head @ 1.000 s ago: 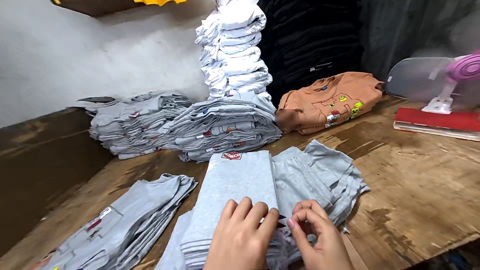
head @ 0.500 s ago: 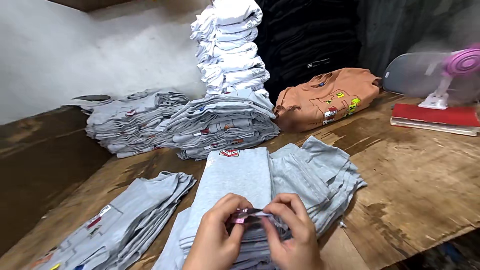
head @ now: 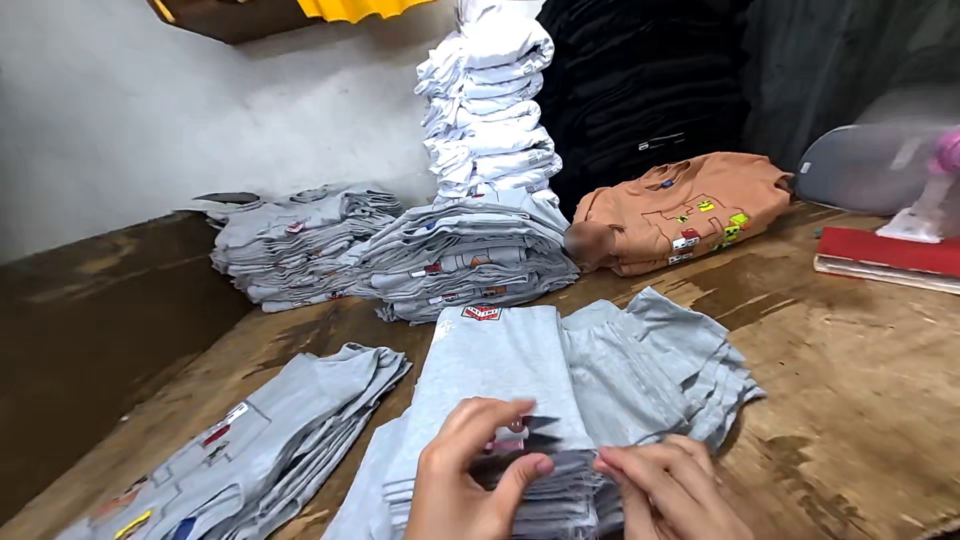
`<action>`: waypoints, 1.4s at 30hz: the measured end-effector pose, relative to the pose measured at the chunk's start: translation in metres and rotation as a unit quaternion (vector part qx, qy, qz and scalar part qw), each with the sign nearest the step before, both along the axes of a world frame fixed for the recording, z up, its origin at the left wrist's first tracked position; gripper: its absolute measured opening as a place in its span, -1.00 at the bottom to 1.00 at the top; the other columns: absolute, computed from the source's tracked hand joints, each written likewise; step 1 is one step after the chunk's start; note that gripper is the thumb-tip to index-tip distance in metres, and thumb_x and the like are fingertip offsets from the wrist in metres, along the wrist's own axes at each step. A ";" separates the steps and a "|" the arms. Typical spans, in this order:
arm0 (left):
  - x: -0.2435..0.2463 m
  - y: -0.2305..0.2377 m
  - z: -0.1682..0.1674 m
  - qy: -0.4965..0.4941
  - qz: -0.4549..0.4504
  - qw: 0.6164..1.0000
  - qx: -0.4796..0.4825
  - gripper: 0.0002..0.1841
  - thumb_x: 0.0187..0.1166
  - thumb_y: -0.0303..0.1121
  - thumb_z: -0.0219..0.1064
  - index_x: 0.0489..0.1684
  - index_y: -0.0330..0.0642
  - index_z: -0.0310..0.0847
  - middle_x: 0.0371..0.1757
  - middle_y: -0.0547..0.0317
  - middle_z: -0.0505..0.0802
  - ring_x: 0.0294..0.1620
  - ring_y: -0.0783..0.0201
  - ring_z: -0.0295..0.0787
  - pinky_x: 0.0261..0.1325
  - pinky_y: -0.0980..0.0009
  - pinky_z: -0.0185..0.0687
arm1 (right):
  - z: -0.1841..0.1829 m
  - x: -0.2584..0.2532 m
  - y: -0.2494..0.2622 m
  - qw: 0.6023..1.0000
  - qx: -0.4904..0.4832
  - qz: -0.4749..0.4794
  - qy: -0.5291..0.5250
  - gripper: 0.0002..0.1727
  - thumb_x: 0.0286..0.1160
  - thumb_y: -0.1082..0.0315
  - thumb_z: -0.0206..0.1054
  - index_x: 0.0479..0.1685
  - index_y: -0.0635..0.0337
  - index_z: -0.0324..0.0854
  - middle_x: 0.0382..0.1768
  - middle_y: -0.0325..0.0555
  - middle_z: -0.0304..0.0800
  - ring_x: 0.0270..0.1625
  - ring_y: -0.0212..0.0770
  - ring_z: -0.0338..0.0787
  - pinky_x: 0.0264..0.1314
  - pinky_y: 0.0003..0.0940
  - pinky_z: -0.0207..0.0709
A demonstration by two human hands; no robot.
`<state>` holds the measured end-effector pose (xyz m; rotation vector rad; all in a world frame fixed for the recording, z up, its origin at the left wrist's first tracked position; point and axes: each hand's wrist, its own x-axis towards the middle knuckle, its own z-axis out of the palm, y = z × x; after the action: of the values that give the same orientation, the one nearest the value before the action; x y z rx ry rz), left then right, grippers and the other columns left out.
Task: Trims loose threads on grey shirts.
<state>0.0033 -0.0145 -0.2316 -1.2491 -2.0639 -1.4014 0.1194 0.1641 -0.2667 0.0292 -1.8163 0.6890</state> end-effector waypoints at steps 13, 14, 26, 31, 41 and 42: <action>0.002 0.011 -0.011 0.191 0.102 0.976 -0.017 -0.73 0.61 0.01 0.39 0.04 0.14 0.83 -0.14 0.38 0.86 -0.14 0.36 0.67 0.01 0.25 0.45 | -0.009 0.000 -0.011 0.996 -0.058 0.048 -0.041 -0.88 0.46 0.21 0.53 -0.20 0.01 0.80 -0.23 -0.33 0.85 -0.07 -0.47 0.78 0.15 -0.46 0.62; -0.003 0.009 -0.009 0.144 0.098 0.984 -0.036 -0.61 0.57 0.12 0.39 0.10 0.09 0.82 -0.16 0.37 0.84 -0.15 0.38 0.70 -0.04 0.28 0.57 | -0.007 -0.004 -0.008 0.992 -0.085 0.061 -0.071 -0.78 0.46 0.17 0.53 -0.11 0.10 0.82 -0.18 -0.23 0.83 -0.07 -0.42 0.77 0.06 -0.47 0.66; -0.036 -0.010 -0.003 -0.041 -0.032 0.998 0.021 -0.87 0.20 -0.29 0.65 -0.34 0.09 0.88 -0.34 0.45 0.79 -0.36 0.57 0.68 -0.37 0.68 0.60 | -0.004 -0.008 0.019 0.955 -0.065 0.259 -0.132 -0.77 0.33 0.27 0.64 -0.09 0.13 0.87 -0.02 -0.08 0.79 -0.09 -0.42 0.78 -0.12 -0.56 0.74; -0.042 -0.037 0.020 0.002 0.283 0.949 0.135 -0.68 0.43 -0.34 0.46 0.09 -0.25 0.66 -0.25 0.26 0.70 -0.38 0.55 0.52 -0.32 0.60 0.44 | 0.022 0.032 0.069 0.877 0.019 0.352 -0.325 -0.92 0.34 0.39 0.60 -0.35 0.23 0.89 -0.17 -0.04 0.86 -0.17 -0.33 0.83 -0.08 -0.44 0.75; 0.021 0.006 0.004 0.120 0.075 0.982 -0.127 -0.80 0.59 -0.16 0.38 0.00 0.14 0.89 -0.04 0.35 0.90 -0.09 0.31 0.79 -0.06 0.23 0.65 | 0.007 0.010 0.004 0.950 -0.165 0.128 -0.231 -0.84 0.42 0.24 0.56 -0.24 0.14 0.86 -0.05 -0.13 0.82 -0.19 -0.42 0.79 -0.27 -0.55 0.70; 0.022 0.006 0.005 0.144 0.084 0.976 -0.141 -0.83 0.60 -0.17 0.34 -0.09 0.19 0.89 -0.08 0.41 0.90 -0.13 0.33 0.76 -0.11 0.25 0.58 | 0.006 0.011 0.003 0.953 -0.172 0.125 -0.215 -0.90 0.44 0.32 0.53 -0.28 0.17 0.85 -0.06 -0.12 0.81 -0.19 -0.42 0.80 -0.26 -0.56 0.71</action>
<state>0.0252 -0.0089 -0.2265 -1.2632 -2.1509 -0.8198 0.1304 0.1673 -0.2609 -0.1335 -2.0986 1.2640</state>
